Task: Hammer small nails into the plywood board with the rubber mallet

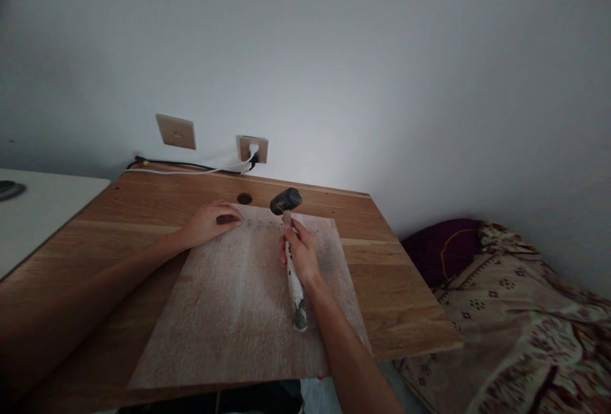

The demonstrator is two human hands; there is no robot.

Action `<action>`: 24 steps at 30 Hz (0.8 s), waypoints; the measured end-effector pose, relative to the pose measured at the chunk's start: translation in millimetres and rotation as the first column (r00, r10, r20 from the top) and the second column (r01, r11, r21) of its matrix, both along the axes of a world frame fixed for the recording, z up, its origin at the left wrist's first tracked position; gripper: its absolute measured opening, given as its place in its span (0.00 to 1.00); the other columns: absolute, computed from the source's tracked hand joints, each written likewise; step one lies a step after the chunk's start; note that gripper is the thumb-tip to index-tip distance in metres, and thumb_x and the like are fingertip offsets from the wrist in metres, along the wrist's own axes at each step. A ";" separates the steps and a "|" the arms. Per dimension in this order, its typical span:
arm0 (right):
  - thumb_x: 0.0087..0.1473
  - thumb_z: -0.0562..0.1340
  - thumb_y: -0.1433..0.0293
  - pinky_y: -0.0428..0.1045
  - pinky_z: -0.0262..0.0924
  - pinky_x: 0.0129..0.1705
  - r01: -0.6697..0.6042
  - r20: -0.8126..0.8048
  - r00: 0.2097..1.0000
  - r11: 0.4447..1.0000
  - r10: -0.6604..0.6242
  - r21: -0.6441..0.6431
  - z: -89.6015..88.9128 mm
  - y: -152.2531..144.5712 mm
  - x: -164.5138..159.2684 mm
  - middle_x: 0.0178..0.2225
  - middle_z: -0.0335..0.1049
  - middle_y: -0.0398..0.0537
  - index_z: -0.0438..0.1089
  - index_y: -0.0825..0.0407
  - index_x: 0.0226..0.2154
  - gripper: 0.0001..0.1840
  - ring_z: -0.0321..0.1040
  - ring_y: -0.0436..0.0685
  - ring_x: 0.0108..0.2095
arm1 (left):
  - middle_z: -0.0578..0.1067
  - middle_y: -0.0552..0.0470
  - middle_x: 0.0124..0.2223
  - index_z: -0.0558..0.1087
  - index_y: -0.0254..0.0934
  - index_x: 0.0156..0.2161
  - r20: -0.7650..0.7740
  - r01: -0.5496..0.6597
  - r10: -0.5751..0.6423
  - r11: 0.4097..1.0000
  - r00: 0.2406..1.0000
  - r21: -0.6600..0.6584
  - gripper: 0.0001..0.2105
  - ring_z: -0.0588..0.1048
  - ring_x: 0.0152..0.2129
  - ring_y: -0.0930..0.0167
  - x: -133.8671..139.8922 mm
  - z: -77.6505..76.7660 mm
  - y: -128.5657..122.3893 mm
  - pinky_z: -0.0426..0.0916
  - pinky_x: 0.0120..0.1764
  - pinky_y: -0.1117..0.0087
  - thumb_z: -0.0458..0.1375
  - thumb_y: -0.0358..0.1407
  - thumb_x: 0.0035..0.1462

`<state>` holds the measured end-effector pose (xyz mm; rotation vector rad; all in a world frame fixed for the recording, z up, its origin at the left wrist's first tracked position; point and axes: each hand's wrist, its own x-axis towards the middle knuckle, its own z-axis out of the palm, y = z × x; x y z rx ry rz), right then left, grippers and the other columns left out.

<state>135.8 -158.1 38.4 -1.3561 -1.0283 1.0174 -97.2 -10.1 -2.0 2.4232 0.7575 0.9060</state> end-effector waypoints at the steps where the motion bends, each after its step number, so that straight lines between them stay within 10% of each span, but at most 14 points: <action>1: 0.53 0.64 0.50 0.45 0.51 0.11 -0.020 0.000 1.000 1.000 0.020 -0.006 -0.5 0.0 -1.1 0.21 0.64 0.34 0.70 0.51 0.41 0.23 0.56 0.47 0.12 | 0.83 0.49 0.42 0.81 0.40 0.37 0.003 -0.002 0.002 1.000 1.000 -0.009 0.05 0.80 0.44 0.63 0.2 0.0 -0.5 0.71 0.51 0.60 0.63 0.36 0.59; 7: 0.57 0.62 0.51 0.45 0.51 0.12 -0.237 0.106 0.964 0.969 0.244 -0.077 1.8 1.4 -19.0 0.20 0.64 0.35 0.71 0.52 0.47 0.25 0.56 0.48 0.12 | 0.84 0.51 0.40 0.76 0.40 0.55 0.037 -0.065 0.071 0.987 0.997 -0.147 0.20 0.82 0.41 0.63 1.4 2.1 -3.7 0.72 0.51 0.62 0.64 0.36 0.56; 17: 0.65 0.58 0.54 0.45 0.53 0.13 -0.329 0.296 0.890 0.938 0.346 -0.107 -0.6 10.4 -43.7 0.20 0.64 0.36 0.70 0.49 0.39 0.16 0.59 0.48 0.12 | 0.84 0.49 0.46 0.75 0.39 0.55 -0.019 -0.145 0.145 0.965 0.989 -0.219 0.25 0.82 0.44 0.61 0.0 -0.8 -1.0 0.73 0.49 0.64 0.61 0.32 0.50; 24: 0.53 0.67 0.48 0.45 0.51 0.13 -0.194 -0.082 0.979 0.976 0.185 -0.104 6.8 -7.7 -41.1 0.19 0.65 0.35 0.71 0.48 0.43 0.24 0.58 0.49 0.13 | 0.84 0.47 0.45 0.75 0.38 0.55 0.048 -0.039 0.049 0.982 0.998 -0.186 0.22 0.81 0.44 0.61 -1.2 -0.9 -0.5 0.72 0.53 0.59 0.62 0.36 0.54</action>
